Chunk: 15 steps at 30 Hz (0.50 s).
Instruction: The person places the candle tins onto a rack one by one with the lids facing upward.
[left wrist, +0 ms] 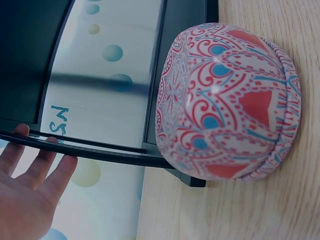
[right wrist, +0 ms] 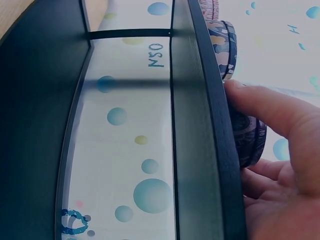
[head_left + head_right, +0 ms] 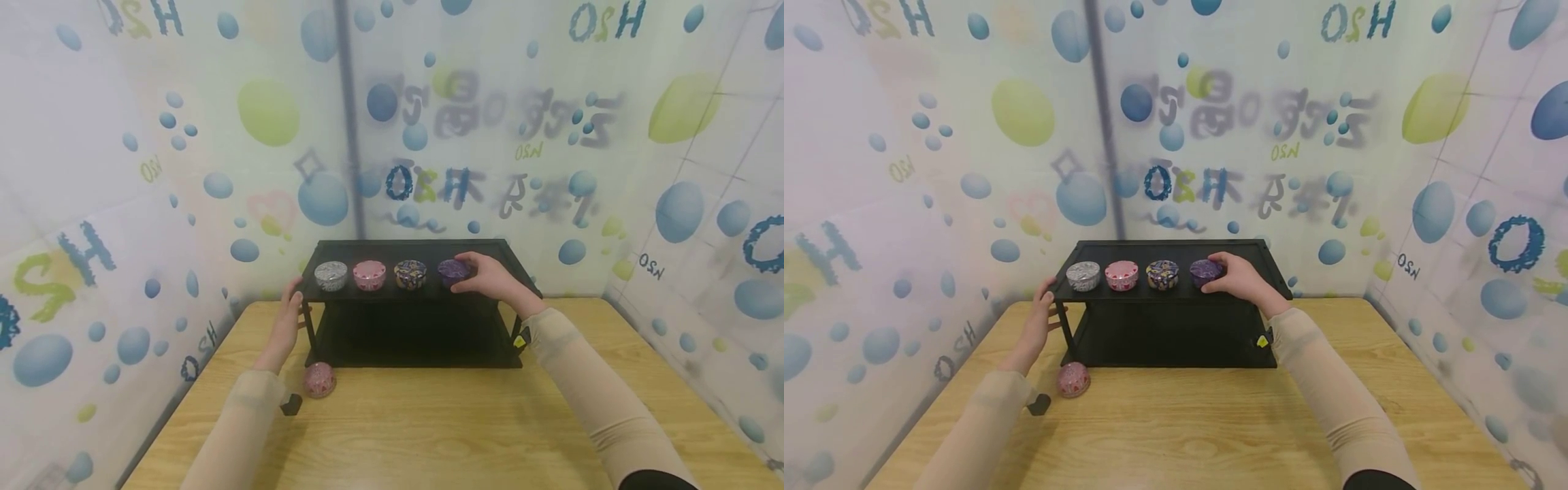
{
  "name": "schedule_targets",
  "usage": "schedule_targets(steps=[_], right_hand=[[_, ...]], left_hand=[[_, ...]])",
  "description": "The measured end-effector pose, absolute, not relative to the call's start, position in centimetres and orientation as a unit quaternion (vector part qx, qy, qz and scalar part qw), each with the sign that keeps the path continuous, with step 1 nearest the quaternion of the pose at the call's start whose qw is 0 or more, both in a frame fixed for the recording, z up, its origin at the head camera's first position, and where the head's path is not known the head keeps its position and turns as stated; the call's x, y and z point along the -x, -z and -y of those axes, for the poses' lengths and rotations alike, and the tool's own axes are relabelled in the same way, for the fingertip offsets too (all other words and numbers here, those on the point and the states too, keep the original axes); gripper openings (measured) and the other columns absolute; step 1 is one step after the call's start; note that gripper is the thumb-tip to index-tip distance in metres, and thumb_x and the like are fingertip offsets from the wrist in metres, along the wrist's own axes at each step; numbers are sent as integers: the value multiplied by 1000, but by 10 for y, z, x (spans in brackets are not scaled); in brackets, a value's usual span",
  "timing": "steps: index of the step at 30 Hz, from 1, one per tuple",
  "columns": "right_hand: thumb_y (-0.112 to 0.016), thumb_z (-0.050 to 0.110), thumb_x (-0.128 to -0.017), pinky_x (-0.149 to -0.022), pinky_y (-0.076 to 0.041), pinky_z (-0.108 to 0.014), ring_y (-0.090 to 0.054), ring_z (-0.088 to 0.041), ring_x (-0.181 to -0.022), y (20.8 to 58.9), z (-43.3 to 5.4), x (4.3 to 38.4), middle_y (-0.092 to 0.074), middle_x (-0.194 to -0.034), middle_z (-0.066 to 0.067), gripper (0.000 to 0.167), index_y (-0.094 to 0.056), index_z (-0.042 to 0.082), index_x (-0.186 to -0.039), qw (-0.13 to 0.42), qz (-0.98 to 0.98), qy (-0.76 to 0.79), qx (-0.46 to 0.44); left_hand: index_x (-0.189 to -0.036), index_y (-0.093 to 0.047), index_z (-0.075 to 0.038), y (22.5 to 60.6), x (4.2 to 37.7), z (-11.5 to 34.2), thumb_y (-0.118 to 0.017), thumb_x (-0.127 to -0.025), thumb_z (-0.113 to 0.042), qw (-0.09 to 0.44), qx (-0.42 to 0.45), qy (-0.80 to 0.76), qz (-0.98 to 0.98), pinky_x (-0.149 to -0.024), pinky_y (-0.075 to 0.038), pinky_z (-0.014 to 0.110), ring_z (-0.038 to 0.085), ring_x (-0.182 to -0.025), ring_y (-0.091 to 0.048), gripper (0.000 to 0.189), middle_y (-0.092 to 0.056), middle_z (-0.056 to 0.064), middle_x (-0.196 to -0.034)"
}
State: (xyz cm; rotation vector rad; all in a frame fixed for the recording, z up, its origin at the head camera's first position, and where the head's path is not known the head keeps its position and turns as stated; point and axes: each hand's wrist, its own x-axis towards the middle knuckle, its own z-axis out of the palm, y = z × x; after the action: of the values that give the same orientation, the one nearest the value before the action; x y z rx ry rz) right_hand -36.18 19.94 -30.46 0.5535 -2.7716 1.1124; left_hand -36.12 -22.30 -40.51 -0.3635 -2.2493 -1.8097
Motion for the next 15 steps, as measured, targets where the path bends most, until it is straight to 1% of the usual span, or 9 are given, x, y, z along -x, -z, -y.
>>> schedule_targets(steps=[5,8,12,15], right_hand=[[-81,22,-78,-100,-41,-51,-47,-36,-125,300,-201,359,-50,-138,-22,77,-44,-1,-141,49,905,-379,-186],[-79,25,-81,-101,-40,-53,-45,-35,-128,297,-203,356,-50,-139,-20,76,-43,2,-143,54,902,-388,-182],[-77,31,-83,-99,-41,-54,-48,-33,-125,292,-204,349,-54,-135,-16,69,-47,8,-141,79,899,-395,-174],[-76,32,-85,-98,-41,-54,-50,-31,-122,290,-202,340,-55,-133,-16,65,-49,9,-139,103,895,-395,-179]], left_hand=[[-154,-17,-21,405,362,222,-29,-104,-45,117,127,620,766,-97,-34,69,51,-122,-41,57,-16,21,-155],[-154,-17,-22,406,362,222,-29,-104,-45,118,127,620,765,-97,-33,69,51,-122,-40,56,-18,21,-153],[-154,-17,-22,405,361,222,-28,-104,-43,118,126,623,763,-97,-32,70,50,-122,-40,55,-19,21,-152],[-154,-16,-21,403,358,222,-28,-105,-40,112,123,626,762,-98,-32,69,50,-123,-39,54,-17,21,-154]])
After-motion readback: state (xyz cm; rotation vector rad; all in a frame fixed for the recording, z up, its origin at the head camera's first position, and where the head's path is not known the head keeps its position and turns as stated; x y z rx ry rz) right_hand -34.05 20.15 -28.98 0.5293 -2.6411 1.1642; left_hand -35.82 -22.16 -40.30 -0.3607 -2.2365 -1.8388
